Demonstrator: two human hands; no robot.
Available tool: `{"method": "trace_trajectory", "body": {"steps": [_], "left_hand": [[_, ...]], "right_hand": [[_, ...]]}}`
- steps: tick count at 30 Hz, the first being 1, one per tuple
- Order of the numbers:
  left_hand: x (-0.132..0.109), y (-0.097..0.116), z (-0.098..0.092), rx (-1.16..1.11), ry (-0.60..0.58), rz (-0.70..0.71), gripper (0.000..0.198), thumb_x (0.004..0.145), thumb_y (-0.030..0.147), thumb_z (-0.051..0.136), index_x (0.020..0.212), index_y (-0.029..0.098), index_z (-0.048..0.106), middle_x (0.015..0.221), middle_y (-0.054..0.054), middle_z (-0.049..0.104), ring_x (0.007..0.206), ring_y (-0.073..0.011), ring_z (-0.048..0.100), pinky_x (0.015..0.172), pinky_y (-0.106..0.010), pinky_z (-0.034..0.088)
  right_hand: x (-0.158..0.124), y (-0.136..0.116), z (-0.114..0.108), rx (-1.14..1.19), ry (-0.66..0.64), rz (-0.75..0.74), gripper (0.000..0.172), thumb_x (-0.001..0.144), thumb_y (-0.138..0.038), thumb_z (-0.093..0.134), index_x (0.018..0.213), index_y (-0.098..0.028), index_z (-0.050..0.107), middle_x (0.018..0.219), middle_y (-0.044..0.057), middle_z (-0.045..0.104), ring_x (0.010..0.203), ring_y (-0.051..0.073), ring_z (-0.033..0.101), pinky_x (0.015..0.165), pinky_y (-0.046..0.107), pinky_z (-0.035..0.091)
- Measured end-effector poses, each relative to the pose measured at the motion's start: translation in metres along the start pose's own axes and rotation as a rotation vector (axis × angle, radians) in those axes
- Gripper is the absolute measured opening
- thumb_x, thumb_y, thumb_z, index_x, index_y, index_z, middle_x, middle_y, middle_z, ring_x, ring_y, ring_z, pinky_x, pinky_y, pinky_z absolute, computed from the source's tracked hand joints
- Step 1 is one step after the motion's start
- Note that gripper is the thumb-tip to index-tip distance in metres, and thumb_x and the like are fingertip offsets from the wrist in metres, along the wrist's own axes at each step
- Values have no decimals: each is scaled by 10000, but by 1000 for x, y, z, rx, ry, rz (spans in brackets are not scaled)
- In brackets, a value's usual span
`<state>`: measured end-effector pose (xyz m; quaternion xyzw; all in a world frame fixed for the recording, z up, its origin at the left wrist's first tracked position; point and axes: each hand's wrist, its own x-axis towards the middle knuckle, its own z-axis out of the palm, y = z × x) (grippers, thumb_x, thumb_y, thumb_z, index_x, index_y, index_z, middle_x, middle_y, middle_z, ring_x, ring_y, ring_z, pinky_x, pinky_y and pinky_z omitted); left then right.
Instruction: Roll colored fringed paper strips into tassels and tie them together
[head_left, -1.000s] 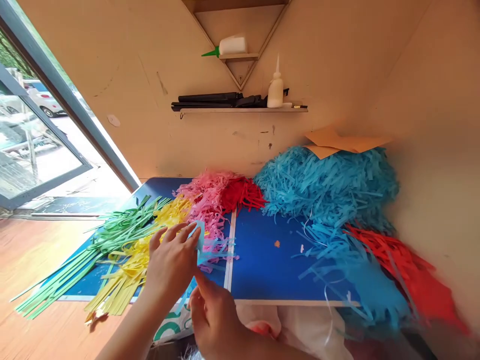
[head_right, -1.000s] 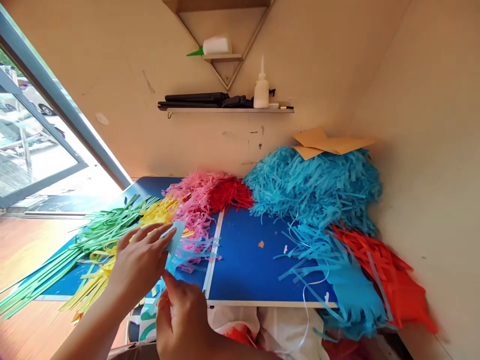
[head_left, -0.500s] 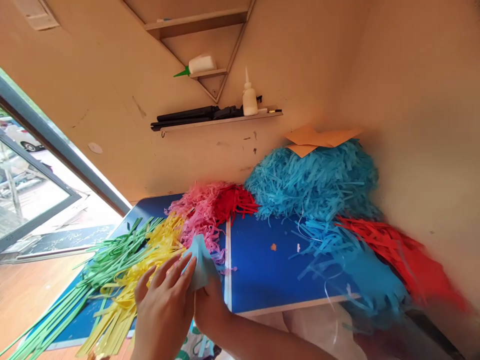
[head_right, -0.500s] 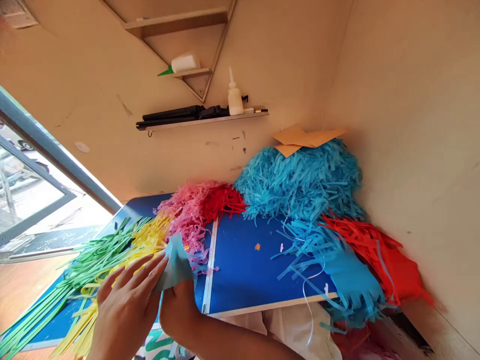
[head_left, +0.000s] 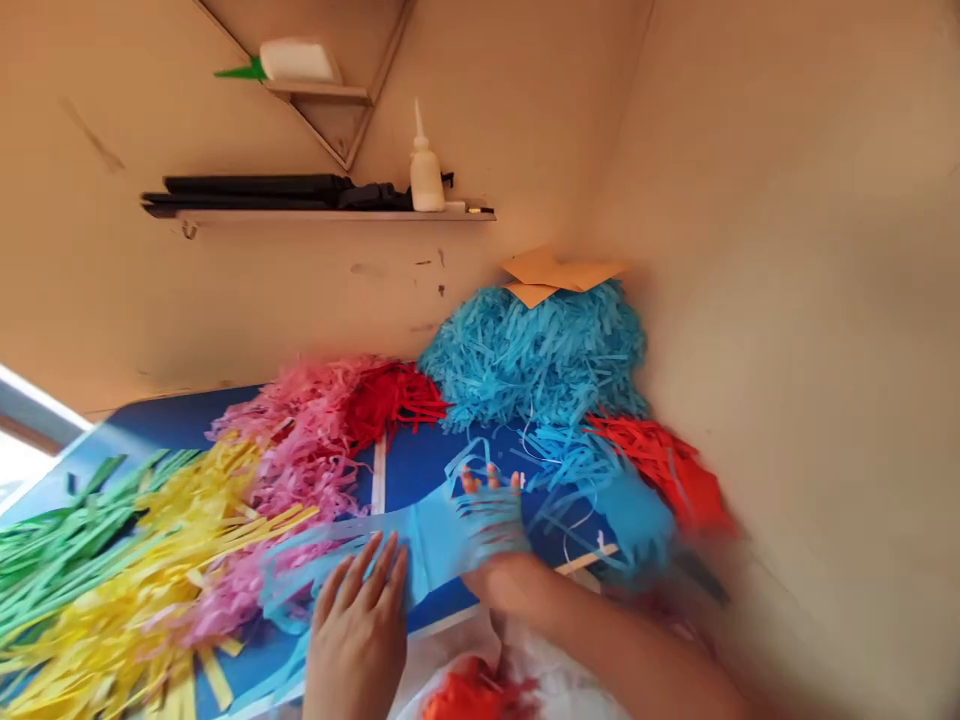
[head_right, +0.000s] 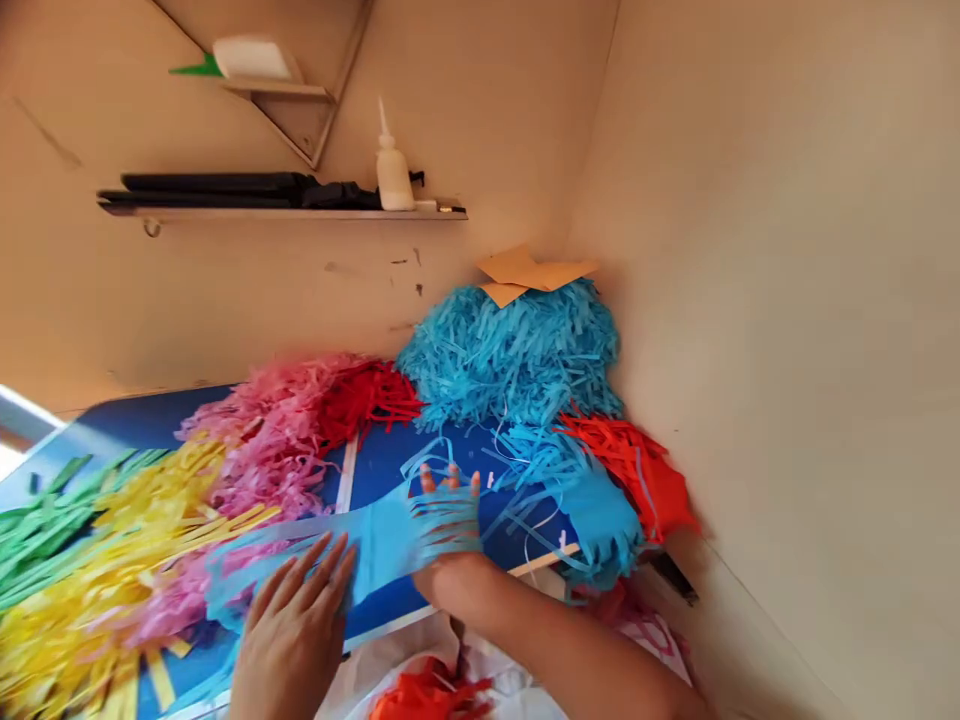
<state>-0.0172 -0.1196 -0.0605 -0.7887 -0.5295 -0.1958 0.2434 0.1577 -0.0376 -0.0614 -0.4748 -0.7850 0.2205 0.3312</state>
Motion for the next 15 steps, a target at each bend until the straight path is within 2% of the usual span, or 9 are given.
{"method": "trace_trajectory", "body": {"steps": [3, 4, 6, 7, 9, 11, 12, 13, 15], "left_hand": [[-6, 34, 37, -113, -144, -16, 448, 819, 45, 411, 1100, 189, 729, 1219, -98, 710, 1172, -279, 631, 1006, -440, 406], [-7, 43, 44, -161, -197, -23, 464, 807, 36, 408, 1099, 187, 735, 1225, -99, 706, 1179, -278, 629, 1017, -443, 406], [-8, 55, 48, -245, -294, -39, 486, 796, 26, 406, 1131, 172, 727, 1257, -107, 686, 1196, -278, 619, 1036, -457, 405], [-8, 58, 47, -273, -341, -55, 493, 800, 23, 405, 1158, 163, 714, 1282, -112, 669, 1210, -278, 610, 1045, -465, 401], [-5, 60, 41, -302, -424, -92, 499, 813, 23, 406, 1207, 145, 686, 1333, -124, 632, 1241, -283, 585, 1066, -486, 386], [-2, 61, 35, -315, -473, -117, 482, 828, 38, 426, 1231, 141, 670, 1357, -134, 613, 1255, -293, 571, 1082, -503, 369], [-1, 61, 34, -320, -486, -125, 473, 835, 51, 444, 1242, 151, 663, 1361, -133, 610, 1258, -296, 567, 1089, -508, 361], [0, 62, 33, -326, -491, -132, 462, 843, 66, 464, 1247, 173, 661, 1356, -128, 617, 1255, -298, 568, 1094, -514, 354], [-1, 63, 34, -326, -480, -154, 413, 866, 109, 506, 1214, 244, 683, 1327, -108, 643, 1243, -303, 575, 1106, -536, 332]], "right_hand": [[-39, 50, -60, -255, -125, 110, 421, 796, -208, 715, 1215, -217, 677, 1389, 149, 560, 1265, 390, 514, 1082, 685, 295], [-56, 63, -85, -285, -174, 106, 421, 810, -246, 702, 1229, -218, 671, 1378, 137, 574, 1274, 365, 515, 1098, 640, 320], [-84, 78, -133, -298, -235, 94, 281, 919, -311, 567, 1147, -236, 713, 1233, 104, 680, 1178, 301, 605, 1005, 513, 486], [-95, 80, -152, -279, -232, 109, 281, 962, -344, 498, 1066, -242, 738, 1141, 90, 721, 1077, 280, 663, 913, 456, 551], [-107, 71, -169, -368, 8, 185, 349, 995, -389, 438, 912, -239, 743, 920, 82, 757, 837, 263, 715, 726, 396, 591], [-109, 50, -152, -426, 143, 75, 274, 965, -386, 508, 902, -233, 727, 926, 92, 750, 848, 275, 705, 755, 414, 577], [-106, 37, -132, -378, 82, -36, 229, 958, -349, 523, 981, -233, 720, 1002, 95, 745, 932, 275, 694, 838, 429, 560], [-100, 25, -109, -305, -65, -146, 256, 964, -302, 502, 1129, -228, 684, 1120, 95, 722, 1039, 263, 669, 930, 434, 530], [-80, 11, -63, -231, -287, -264, 420, 968, -282, 487, 1371, -171, 526, 1377, 117, 579, 1277, 267, 530, 1114, 507, 379]]}}
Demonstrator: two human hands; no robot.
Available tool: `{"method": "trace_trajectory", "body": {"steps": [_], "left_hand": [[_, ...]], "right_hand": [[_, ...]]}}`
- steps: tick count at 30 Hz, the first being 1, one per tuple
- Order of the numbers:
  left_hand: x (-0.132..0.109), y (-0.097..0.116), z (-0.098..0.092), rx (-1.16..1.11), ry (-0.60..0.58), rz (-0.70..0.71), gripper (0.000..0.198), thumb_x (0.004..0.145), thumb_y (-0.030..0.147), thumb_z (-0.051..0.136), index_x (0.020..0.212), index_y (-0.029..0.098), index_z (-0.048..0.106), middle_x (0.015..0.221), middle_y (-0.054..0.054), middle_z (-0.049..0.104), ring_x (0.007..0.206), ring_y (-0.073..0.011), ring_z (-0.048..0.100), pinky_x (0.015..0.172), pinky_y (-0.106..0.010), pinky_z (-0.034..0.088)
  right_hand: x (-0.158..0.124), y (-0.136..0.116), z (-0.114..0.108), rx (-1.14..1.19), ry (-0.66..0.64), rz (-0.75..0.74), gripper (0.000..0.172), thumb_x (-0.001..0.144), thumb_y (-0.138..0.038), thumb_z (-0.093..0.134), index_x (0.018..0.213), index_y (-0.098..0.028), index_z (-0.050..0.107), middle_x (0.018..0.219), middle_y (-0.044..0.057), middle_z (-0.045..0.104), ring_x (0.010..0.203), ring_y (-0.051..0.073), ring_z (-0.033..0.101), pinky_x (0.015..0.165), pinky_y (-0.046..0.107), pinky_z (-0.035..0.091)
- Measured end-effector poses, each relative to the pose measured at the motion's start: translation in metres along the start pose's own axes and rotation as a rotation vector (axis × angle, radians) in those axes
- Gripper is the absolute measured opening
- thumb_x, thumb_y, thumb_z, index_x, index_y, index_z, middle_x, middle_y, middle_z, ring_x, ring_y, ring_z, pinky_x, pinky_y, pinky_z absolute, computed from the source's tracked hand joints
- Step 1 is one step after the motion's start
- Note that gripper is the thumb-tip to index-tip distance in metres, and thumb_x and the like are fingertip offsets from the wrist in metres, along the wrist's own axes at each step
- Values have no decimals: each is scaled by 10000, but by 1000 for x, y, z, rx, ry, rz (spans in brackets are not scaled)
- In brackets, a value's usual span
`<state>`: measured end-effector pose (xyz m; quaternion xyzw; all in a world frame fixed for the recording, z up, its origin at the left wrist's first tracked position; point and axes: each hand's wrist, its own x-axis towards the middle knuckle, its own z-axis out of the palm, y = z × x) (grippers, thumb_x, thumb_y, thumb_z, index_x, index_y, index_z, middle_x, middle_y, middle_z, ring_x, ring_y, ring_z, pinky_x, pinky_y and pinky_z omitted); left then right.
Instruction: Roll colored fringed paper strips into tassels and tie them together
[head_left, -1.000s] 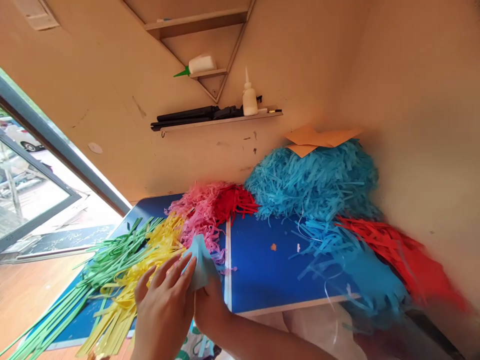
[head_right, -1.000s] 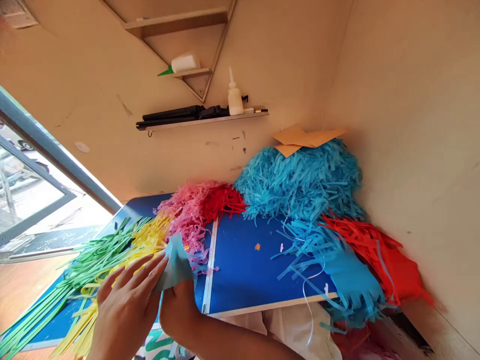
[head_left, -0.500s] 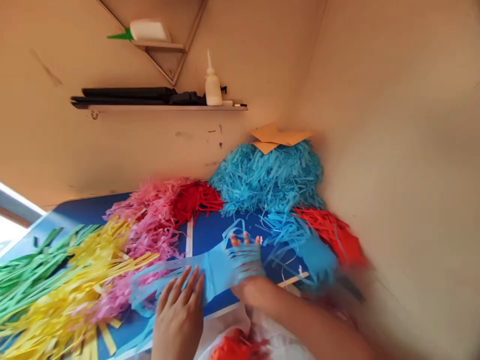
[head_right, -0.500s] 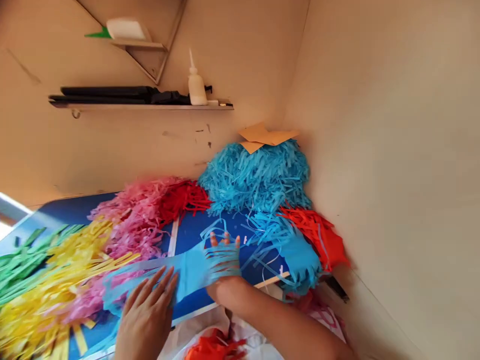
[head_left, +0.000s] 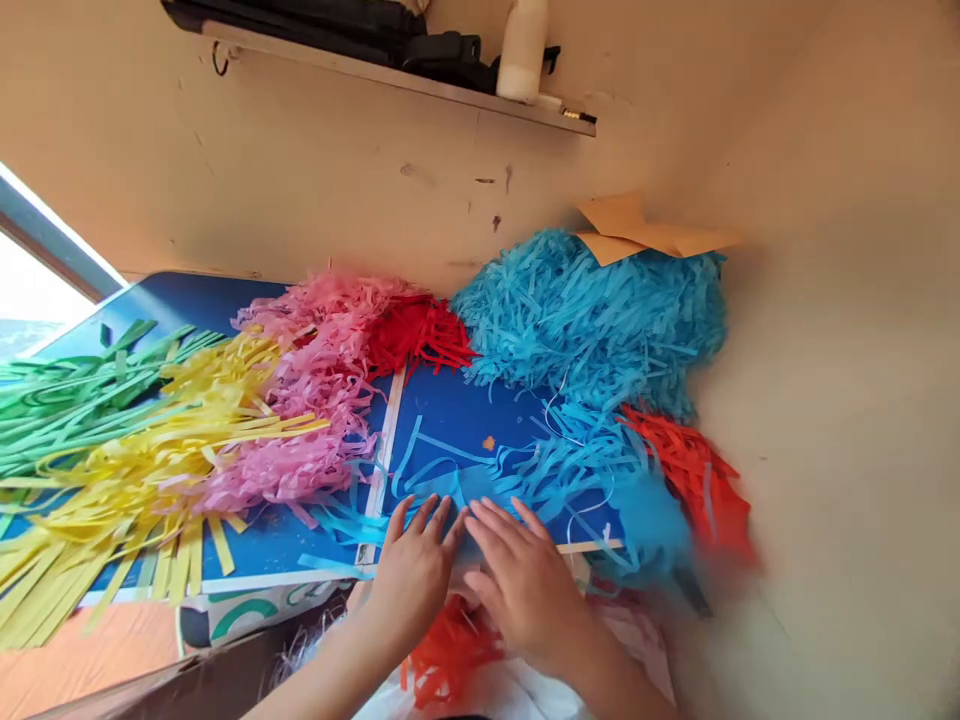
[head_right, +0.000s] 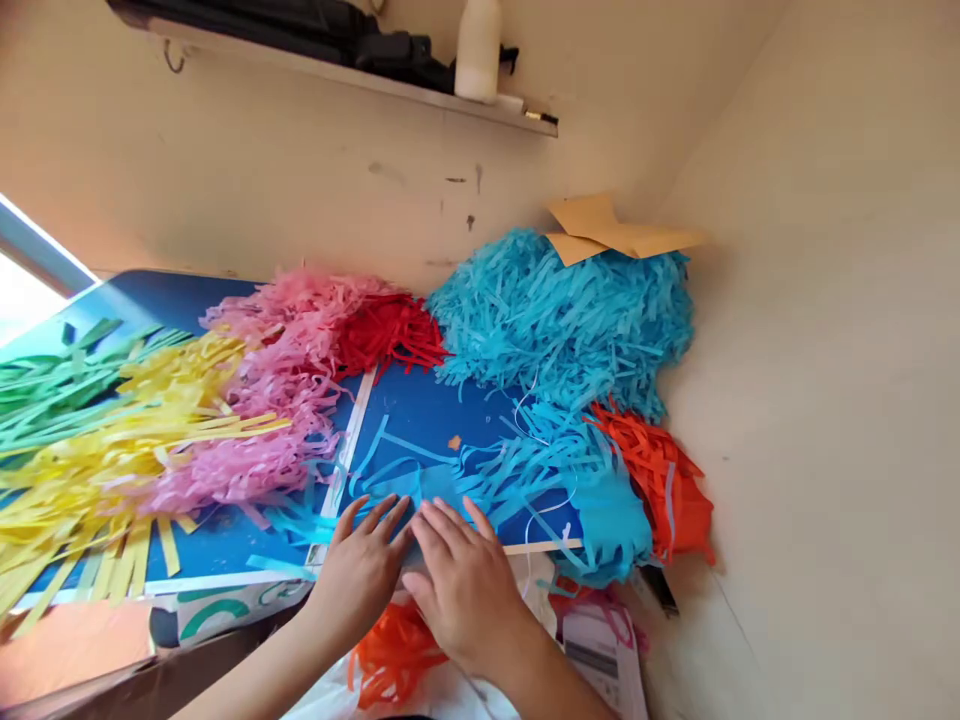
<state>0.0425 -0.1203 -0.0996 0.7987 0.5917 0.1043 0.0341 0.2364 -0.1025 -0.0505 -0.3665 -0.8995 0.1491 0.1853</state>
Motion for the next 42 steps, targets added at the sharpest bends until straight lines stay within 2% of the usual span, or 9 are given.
{"method": "trace_trajectory", "body": {"steps": [4, 8, 10, 14, 19, 24, 29, 37, 42], "left_hand": [[-3, -7, 8, 3, 10, 20, 367, 869, 214, 586, 1200, 333, 686, 1357, -98, 619, 1278, -326, 534, 1145, -606, 239], [-3, -12, 6, -52, -58, 29, 452, 836, 304, 658, 1270, 420, 621, 1440, -82, 548, 1371, -381, 423, 1134, -695, 159], [-1, -13, 2, -82, -96, 21, 447, 817, 322, 690, 1240, 456, 633, 1476, -76, 507, 1400, -427, 358, 1103, -749, 123], [5, -16, -5, -103, -114, -14, 513, 817, 352, 689, 1303, 467, 574, 1548, -98, 398, 1421, -470, 286, 1064, -782, 135], [6, -35, -20, 42, -59, -207, 800, 739, 524, 704, 1443, 224, 468, 1493, -251, 428, 1364, -494, 369, 1075, -742, 142], [-7, -38, -44, 149, 39, -319, 698, 764, 435, 686, 1370, 119, 541, 1473, -271, 445, 1346, -431, 421, 1036, -592, 325], [-4, -1, -24, -127, 52, 82, 513, 839, 314, 637, 1343, 272, 551, 1310, -69, 660, 1224, -275, 575, 1122, -501, 279], [14, -20, 1, -219, 129, 61, 257, 888, 108, 540, 930, 270, 734, 982, 9, 788, 1024, -221, 690, 1185, -523, 149], [13, -17, -7, -241, 99, 50, 258, 908, 124, 511, 928, 256, 732, 1001, 0, 785, 1029, -235, 687, 1178, -552, 135]], "right_hand": [[44, 30, 33, -84, -75, 143, 466, 987, -373, 469, 1404, -167, 495, 1417, 140, 538, 1388, 324, 390, 1147, 652, 188], [31, 61, 21, -347, 282, 466, 418, 993, -366, 430, 1304, -135, 586, 1334, 231, 580, 1354, 440, 382, 1046, 754, 172], [20, 52, 17, -321, 343, 388, 377, 990, -328, 446, 1304, -165, 576, 1314, 202, 602, 1302, 391, 461, 1073, 682, 218], [8, 22, 31, -65, 2, 38, 529, 887, -430, 627, 1350, -204, 507, 1336, 116, 611, 1290, 318, 496, 1161, 597, 126], [2, 30, 44, -67, -115, 87, 515, 881, -383, 652, 1341, -198, 516, 1413, 126, 546, 1331, 324, 453, 1124, 599, 177], [-2, 39, 38, -84, -140, 90, 402, 898, -377, 632, 1267, -222, 593, 1419, 103, 545, 1316, 308, 465, 1067, 537, 272], [2, 39, 40, -57, -85, 115, 299, 926, -264, 571, 1218, -238, 635, 1307, 66, 644, 1220, 268, 543, 1016, 487, 306], [-15, 80, -8, -338, 19, 339, 378, 819, -228, 599, 1191, -254, 654, 1290, 57, 652, 1207, 341, 536, 982, 552, 331], [-18, 41, -29, -397, 355, 296, 423, 816, -120, 475, 1210, -214, 595, 1344, 114, 594, 1281, 325, 489, 1079, 587, 252]]}}
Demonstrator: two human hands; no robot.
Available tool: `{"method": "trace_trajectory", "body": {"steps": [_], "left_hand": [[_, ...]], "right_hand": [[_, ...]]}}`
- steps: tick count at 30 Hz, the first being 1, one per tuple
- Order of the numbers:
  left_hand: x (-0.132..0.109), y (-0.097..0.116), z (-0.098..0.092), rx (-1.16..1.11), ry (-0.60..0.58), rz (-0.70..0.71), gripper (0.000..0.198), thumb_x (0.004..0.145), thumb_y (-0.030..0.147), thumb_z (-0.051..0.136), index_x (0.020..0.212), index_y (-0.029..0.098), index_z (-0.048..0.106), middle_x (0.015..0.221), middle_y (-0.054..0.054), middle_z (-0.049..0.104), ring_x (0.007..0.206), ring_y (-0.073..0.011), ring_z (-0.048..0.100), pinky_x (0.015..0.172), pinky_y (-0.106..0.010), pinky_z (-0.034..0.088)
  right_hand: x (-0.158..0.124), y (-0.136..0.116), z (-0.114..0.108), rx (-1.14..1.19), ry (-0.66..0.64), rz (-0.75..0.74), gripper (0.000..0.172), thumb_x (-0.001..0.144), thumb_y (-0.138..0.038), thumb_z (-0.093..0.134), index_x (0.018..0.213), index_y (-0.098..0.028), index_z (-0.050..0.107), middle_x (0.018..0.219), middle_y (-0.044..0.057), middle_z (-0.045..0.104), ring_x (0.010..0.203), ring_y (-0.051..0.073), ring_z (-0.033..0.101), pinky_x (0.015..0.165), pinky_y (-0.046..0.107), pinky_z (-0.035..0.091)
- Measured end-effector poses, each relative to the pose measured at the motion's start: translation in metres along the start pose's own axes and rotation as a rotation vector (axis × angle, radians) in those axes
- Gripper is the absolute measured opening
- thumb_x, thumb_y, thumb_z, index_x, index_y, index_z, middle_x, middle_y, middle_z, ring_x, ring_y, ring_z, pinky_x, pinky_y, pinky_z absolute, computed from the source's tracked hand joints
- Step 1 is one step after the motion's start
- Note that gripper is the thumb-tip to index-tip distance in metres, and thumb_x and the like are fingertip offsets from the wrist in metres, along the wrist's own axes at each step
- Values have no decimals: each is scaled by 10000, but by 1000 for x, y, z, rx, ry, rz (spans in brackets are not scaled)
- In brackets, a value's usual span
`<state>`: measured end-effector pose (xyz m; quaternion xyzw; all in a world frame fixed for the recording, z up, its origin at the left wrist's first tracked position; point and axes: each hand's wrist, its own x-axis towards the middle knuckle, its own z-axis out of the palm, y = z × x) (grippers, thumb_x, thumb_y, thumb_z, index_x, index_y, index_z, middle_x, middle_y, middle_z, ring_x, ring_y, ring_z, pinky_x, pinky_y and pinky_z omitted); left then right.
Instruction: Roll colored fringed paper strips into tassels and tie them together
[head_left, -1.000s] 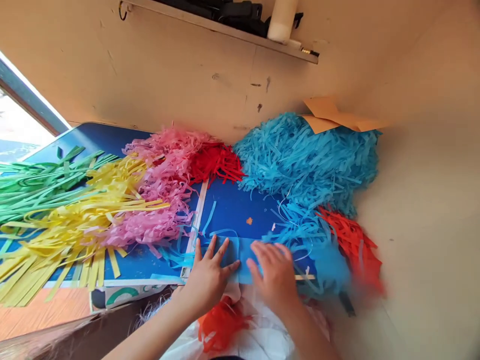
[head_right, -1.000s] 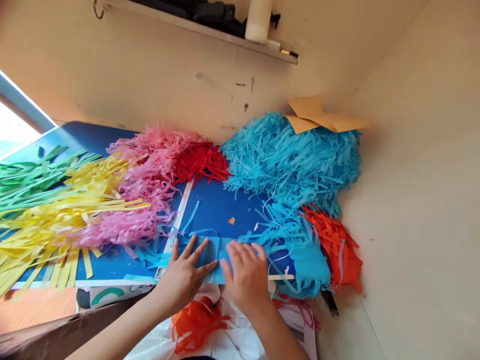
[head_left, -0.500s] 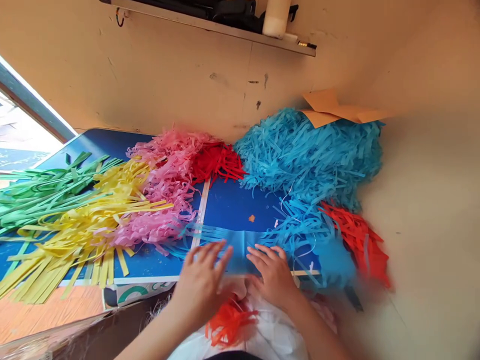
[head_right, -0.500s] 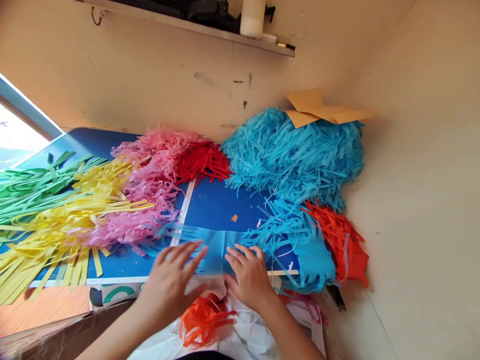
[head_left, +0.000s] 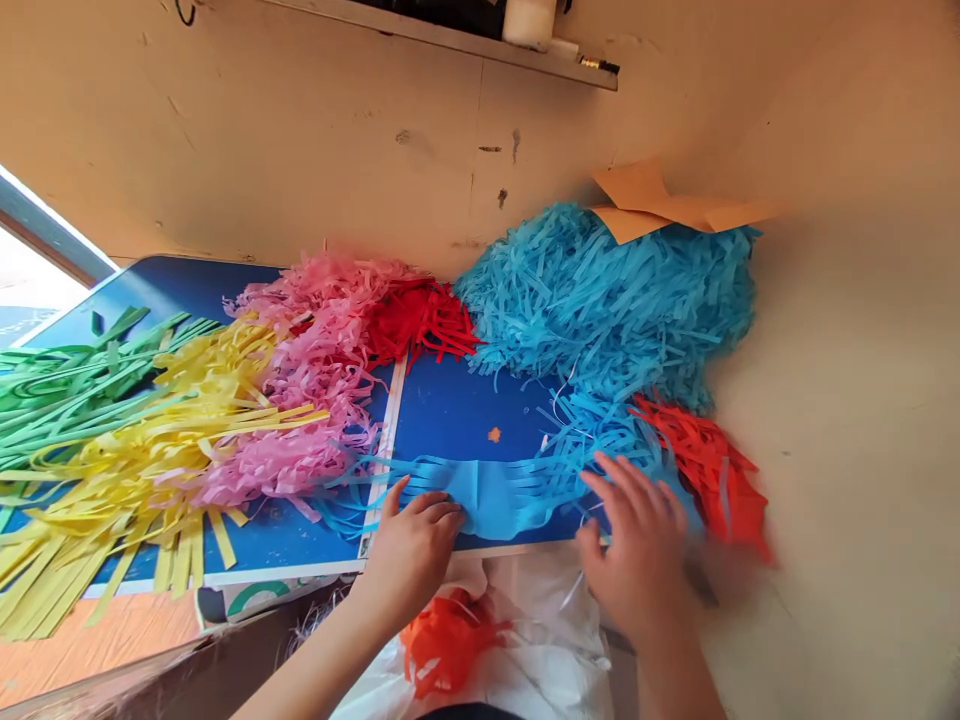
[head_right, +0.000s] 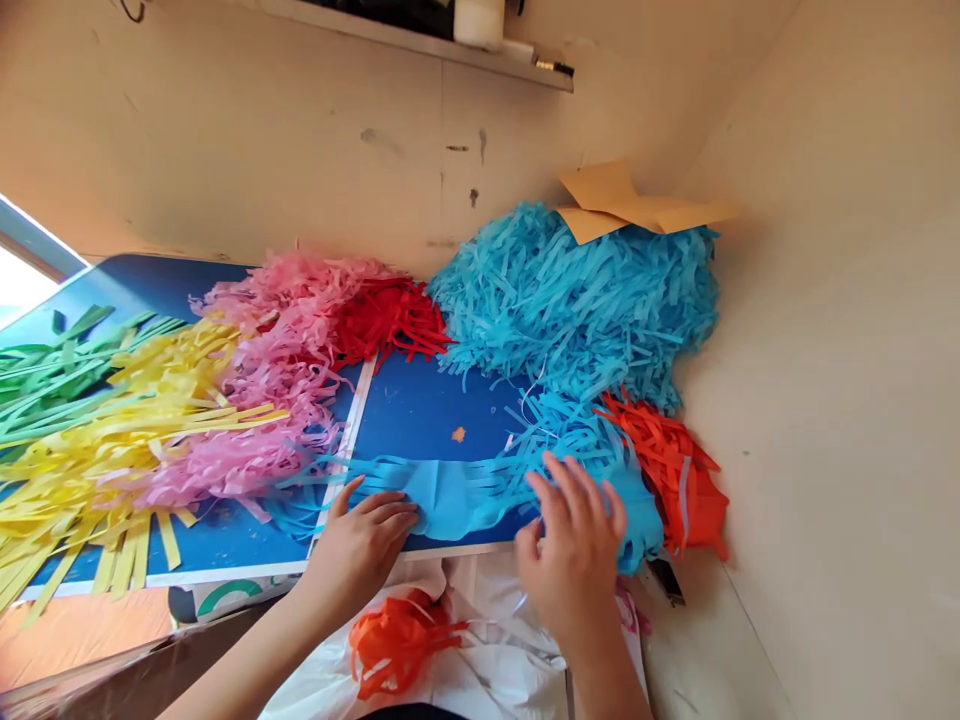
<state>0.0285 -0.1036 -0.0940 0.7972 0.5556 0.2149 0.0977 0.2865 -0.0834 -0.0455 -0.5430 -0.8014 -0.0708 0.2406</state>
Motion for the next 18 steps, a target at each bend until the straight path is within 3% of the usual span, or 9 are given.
{"method": "trace_trajectory", "body": {"steps": [3, 4, 7, 11, 15, 18], "left_hand": [[3, 1, -5, 5, -45, -8, 249, 912, 137, 512, 942, 254, 730, 994, -6, 784, 1015, -244, 688, 1154, -569, 165], [5, 0, -6, 8, -56, -14, 246, 915, 144, 513, 944, 255, 730, 989, -7, 784, 1014, -245, 688, 1144, -571, 181], [9, -5, -10, 1, -93, -60, 231, 932, 199, 517, 929, 266, 738, 949, -4, 785, 974, -239, 698, 1096, -544, 261], [19, -11, -10, 17, -143, -203, 242, 951, 315, 511, 957, 257, 745, 894, -37, 780, 861, -240, 710, 966, -478, 384], [36, -10, -8, 147, -214, -357, 313, 973, 370, 462, 999, 210, 730, 805, -74, 774, 788, -265, 715, 884, -444, 413], [46, -9, -7, 189, -263, -379, 317, 982, 349, 436, 989, 200, 716, 841, -76, 779, 794, -258, 720, 849, -403, 420]], "right_hand": [[4, -29, 15, 299, -222, -329, 422, 815, -142, 518, 1227, -213, 574, 1286, 120, 626, 1244, 272, 528, 1094, 510, 286], [6, -32, 26, 370, -314, -363, 356, 830, -164, 552, 1179, -218, 600, 1202, 106, 673, 1181, 260, 574, 1067, 483, 314], [15, -26, 61, 497, -401, -235, 49, 905, -220, 613, 922, -234, 657, 911, 10, 743, 884, 188, 668, 897, 376, 369], [24, -14, 84, 486, -354, -61, 186, 980, -252, 545, 832, -232, 655, 791, -27, 726, 758, 155, 654, 791, 328, 327], [31, -25, 91, 317, -317, 50, 204, 957, -251, 566, 777, -216, 655, 805, 6, 720, 773, 176, 644, 746, 314, 316], [34, -32, 98, 222, -309, 80, 188, 927, -256, 602, 751, -209, 651, 780, 14, 701, 758, 183, 631, 731, 312, 307]]}}
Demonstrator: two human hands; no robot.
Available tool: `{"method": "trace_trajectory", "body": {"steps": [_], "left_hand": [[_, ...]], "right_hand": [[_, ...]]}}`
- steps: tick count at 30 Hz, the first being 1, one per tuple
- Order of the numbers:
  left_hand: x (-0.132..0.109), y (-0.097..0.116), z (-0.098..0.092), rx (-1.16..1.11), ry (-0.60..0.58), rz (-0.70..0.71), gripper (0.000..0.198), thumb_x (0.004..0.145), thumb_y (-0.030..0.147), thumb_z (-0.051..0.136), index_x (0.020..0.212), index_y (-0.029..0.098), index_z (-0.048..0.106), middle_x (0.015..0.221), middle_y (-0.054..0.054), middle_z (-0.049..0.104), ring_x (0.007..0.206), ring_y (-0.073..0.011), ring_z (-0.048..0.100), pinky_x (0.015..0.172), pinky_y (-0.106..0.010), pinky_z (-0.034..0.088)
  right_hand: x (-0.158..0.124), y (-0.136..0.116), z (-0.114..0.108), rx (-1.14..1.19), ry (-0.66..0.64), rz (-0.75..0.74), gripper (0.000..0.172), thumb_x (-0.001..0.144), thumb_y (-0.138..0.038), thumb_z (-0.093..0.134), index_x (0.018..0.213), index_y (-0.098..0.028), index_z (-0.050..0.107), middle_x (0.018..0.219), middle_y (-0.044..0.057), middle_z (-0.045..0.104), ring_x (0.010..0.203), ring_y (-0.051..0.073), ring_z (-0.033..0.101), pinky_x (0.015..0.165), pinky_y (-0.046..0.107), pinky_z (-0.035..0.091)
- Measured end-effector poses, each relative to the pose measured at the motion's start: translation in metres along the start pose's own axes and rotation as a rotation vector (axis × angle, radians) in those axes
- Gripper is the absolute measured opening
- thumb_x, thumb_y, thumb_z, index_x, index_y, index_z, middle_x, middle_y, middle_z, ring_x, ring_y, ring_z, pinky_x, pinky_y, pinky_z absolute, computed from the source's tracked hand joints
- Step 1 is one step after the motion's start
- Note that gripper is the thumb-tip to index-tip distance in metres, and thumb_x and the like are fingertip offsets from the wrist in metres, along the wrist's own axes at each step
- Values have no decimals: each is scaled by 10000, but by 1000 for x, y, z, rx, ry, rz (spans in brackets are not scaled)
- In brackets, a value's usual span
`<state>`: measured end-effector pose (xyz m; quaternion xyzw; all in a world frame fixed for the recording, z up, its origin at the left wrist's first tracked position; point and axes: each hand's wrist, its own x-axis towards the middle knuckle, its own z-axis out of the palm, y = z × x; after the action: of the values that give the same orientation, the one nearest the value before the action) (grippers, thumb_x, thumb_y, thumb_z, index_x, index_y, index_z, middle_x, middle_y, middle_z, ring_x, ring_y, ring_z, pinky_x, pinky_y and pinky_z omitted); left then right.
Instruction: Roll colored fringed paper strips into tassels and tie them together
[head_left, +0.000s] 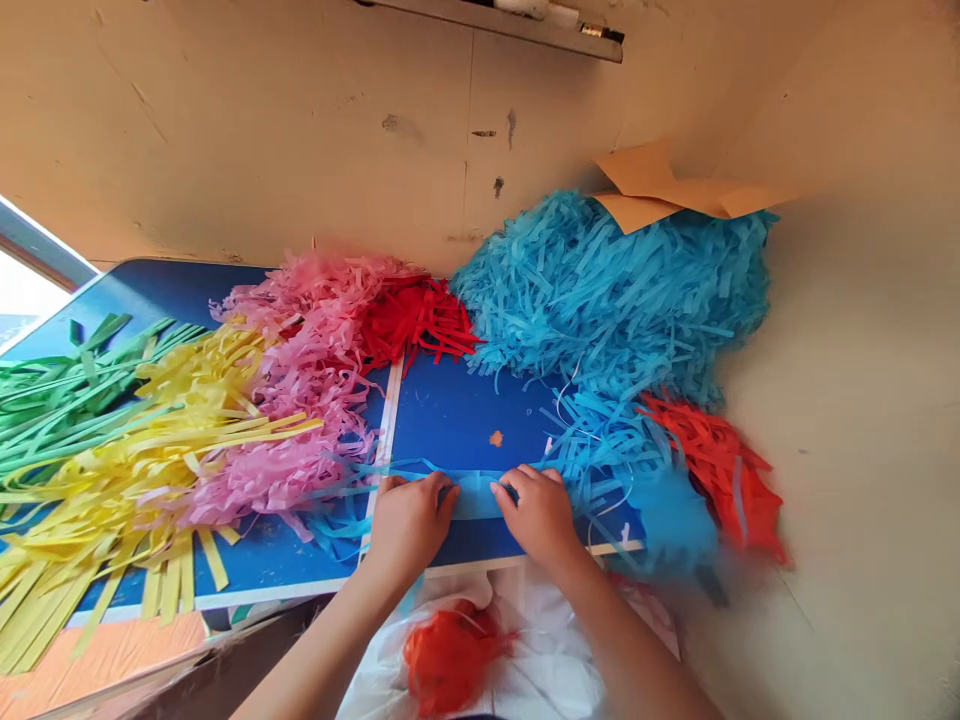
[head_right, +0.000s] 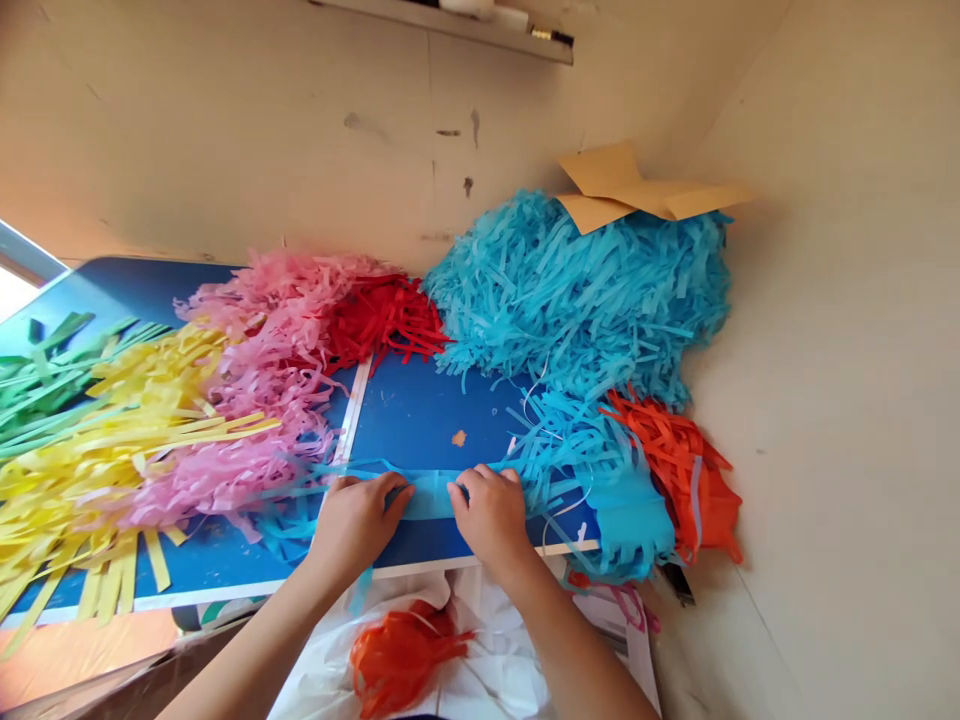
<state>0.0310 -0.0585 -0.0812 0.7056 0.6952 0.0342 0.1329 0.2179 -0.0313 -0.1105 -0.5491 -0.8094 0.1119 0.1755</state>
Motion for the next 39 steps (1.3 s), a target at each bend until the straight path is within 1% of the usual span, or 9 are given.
{"method": "trace_trajectory", "body": {"steps": [15, 22, 24, 27, 29, 31, 34, 37, 39], "left_hand": [[15, 0, 6, 54, -35, -22, 335, 968, 368, 425, 942, 160, 687, 805, -121, 769, 758, -287, 725, 763, -382, 437], [15, 0, 4, 81, 5, 23, 327, 967, 345, 424, 943, 144, 681, 738, -122, 743, 687, -280, 701, 716, -388, 440], [14, 1, 3, 89, 51, 36, 271, 955, 318, 458, 1002, 151, 667, 840, -131, 742, 785, -291, 693, 762, -410, 439], [13, -2, 2, 111, 176, 249, 202, 932, 202, 501, 1063, 212, 655, 1101, -120, 697, 1043, -296, 621, 914, -453, 396], [14, -6, 1, 135, 174, 495, 213, 927, 140, 486, 972, 228, 674, 1051, -85, 692, 1015, -262, 607, 948, -445, 380], [13, -9, -2, 146, 98, 648, 221, 912, 114, 481, 897, 216, 676, 921, -61, 686, 898, -227, 614, 953, -441, 383], [8, -11, -9, 128, 47, 660, 194, 836, 174, 570, 997, 205, 675, 949, -67, 686, 902, -246, 612, 1051, -529, 306], [1, -6, -13, 131, 76, 607, 294, 770, 239, 625, 1056, 189, 669, 1013, -94, 689, 933, -290, 615, 1100, -628, 201], [-1, -4, -12, 148, 109, 565, 245, 779, 170, 594, 1006, 191, 681, 985, -92, 698, 911, -288, 630, 1102, -645, 190]], "right_hand": [[6, 2, 4, -40, -7, 85, 118, 869, -233, 651, 753, -209, 659, 776, 12, 703, 759, 177, 635, 712, 295, 303], [7, 4, 7, -48, 18, 71, 146, 888, -247, 636, 746, -218, 619, 759, 10, 692, 724, 189, 631, 689, 316, 314], [8, 6, 3, -84, 59, 87, 94, 885, -269, 655, 818, -215, 618, 800, 23, 691, 746, 206, 626, 707, 330, 320], [5, 7, -11, -187, 219, 126, 162, 863, -274, 688, 984, -196, 615, 990, 97, 689, 910, 279, 607, 807, 390, 325], [-1, 5, -21, -205, 304, 75, 163, 877, -209, 641, 1036, -196, 612, 1107, 131, 666, 1014, 306, 574, 882, 437, 309], [-7, 2, -27, -124, 222, -129, 226, 863, -122, 574, 1069, -210, 608, 1142, 114, 661, 1039, 279, 568, 936, 443, 300], [-14, 3, -27, 8, -48, -403, 377, 768, -68, 551, 1119, -200, 590, 1106, 81, 671, 1009, 243, 578, 947, 414, 325], [-13, 12, -21, 29, -95, -384, 406, 728, -52, 539, 1112, -173, 595, 1082, 84, 672, 999, 244, 577, 915, 406, 345], [-8, 17, -19, 50, -90, -349, 391, 724, -36, 525, 1077, -182, 610, 1059, 72, 678, 978, 236, 585, 891, 396, 350]]}}
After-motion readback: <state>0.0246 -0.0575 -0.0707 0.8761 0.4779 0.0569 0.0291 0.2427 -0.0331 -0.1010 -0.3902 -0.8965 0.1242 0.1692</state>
